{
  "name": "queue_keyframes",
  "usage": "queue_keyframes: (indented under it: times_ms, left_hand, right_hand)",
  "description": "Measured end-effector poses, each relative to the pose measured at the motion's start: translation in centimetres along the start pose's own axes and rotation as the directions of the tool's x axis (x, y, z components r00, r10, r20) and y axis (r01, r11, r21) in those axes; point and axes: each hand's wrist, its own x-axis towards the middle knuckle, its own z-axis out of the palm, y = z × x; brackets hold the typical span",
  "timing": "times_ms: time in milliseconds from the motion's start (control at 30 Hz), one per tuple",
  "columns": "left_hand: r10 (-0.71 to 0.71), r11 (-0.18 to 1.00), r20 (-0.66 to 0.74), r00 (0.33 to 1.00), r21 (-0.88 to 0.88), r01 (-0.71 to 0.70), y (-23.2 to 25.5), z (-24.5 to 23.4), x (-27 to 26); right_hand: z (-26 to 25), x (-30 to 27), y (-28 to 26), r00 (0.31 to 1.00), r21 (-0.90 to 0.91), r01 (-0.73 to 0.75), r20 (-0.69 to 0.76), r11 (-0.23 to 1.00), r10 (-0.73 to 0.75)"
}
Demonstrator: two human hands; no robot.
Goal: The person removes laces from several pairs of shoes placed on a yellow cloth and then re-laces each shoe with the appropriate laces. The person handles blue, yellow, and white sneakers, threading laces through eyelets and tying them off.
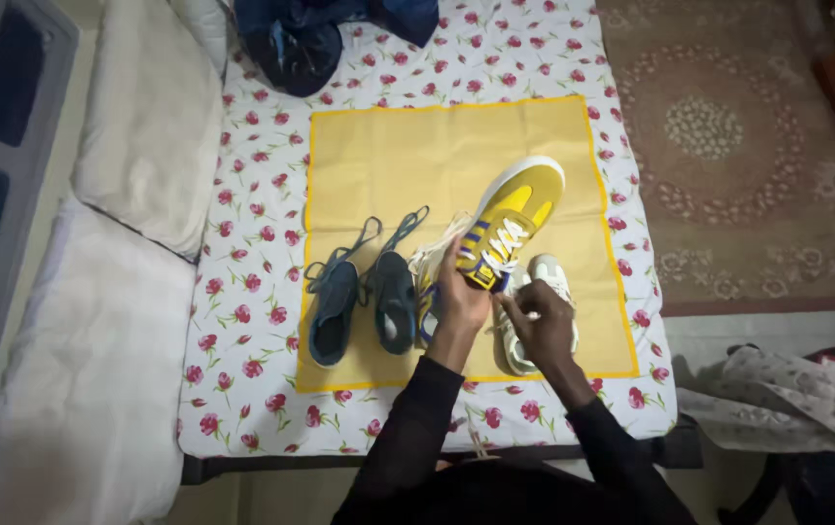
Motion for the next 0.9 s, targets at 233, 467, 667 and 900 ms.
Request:
queue_keyframes:
  times_ms: [233,467,667,900]
  left_hand:
    - [0.106,0.984,0.044,0.993,0.140,-0.112,1.4,2.8,-1.0]
    - [0.224,0.836,0.077,0.972,0.497,-0.232,1.5,2.8,-1.4]
    - [0.258,0.285,0.110,0.960,0.941,-0.184,2.7,0.8,-0.9]
    - [0.305,0.266,0.151,0.940,0.935,-0.236,3.5,-2.6,1.6]
  right_hand:
    - [-2.0,3.6,-4.8,0.965,-0.017,0.220,-0.144,0.975,-0.220]
    - [-0.4,5.5,-6.6,0.929,-0.068,0.323,-0.166,0.944,-0.330]
    - [-2.0,6.2,-4.7,0.950,0.642,-0.305,0.255,0.704,0.180]
    - [-4.9,9.2,-3.3,0.931,0.798,-0.363,0.328,0.481,0.159]
